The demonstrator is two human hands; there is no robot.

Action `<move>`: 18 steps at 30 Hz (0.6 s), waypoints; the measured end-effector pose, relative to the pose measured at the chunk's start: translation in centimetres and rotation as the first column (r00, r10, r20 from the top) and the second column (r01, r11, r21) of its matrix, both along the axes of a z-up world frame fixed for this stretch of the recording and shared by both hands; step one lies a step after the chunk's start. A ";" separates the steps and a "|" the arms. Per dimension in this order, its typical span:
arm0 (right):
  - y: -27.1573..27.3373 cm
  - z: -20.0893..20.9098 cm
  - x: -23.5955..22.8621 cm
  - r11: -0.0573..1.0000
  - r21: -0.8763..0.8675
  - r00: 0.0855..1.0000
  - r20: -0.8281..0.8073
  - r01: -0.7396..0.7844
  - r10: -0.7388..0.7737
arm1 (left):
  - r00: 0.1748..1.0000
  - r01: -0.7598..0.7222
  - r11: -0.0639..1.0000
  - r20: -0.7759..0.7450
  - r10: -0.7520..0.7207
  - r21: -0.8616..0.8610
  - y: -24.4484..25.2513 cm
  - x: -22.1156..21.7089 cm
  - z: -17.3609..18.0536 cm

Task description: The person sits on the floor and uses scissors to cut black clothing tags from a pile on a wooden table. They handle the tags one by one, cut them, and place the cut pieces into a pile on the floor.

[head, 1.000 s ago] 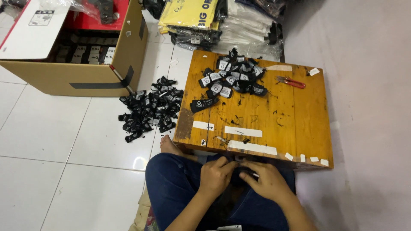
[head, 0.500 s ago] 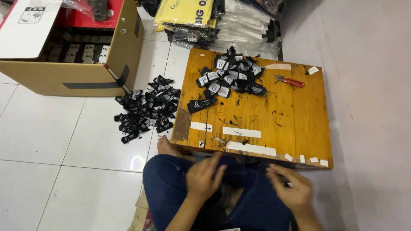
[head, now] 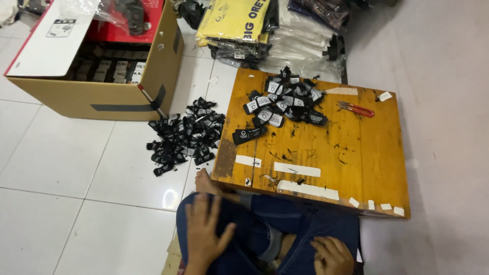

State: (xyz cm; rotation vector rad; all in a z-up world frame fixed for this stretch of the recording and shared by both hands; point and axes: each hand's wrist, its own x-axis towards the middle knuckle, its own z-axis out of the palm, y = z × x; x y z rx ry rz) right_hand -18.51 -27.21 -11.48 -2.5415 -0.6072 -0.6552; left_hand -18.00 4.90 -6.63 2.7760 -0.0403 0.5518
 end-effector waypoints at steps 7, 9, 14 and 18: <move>-1.0 -0.9 0.1 0.995 -0.101 0.958 -0.285 -0.004 -0.025 | 0.897 0.374 0.923 0.219 -0.384 0.087 -7.6 3.5 6.6; -1.2 -1.1 -0.3 0.995 -0.093 0.928 -0.364 0.045 -0.076 | 0.942 0.261 0.956 0.181 -0.283 0.136 -8.6 5.1 5.6; -1.3 -1.0 0.1 0.994 -0.082 0.932 -0.350 0.069 -0.093 | 0.960 0.116 0.991 0.264 -0.094 -0.067 -9.6 6.1 6.0; -1.3 -1.1 -0.3 0.991 -0.064 0.912 -0.386 0.121 -0.137 | 0.955 0.041 0.987 0.297 0.008 -0.158 -9.8 6.3 6.9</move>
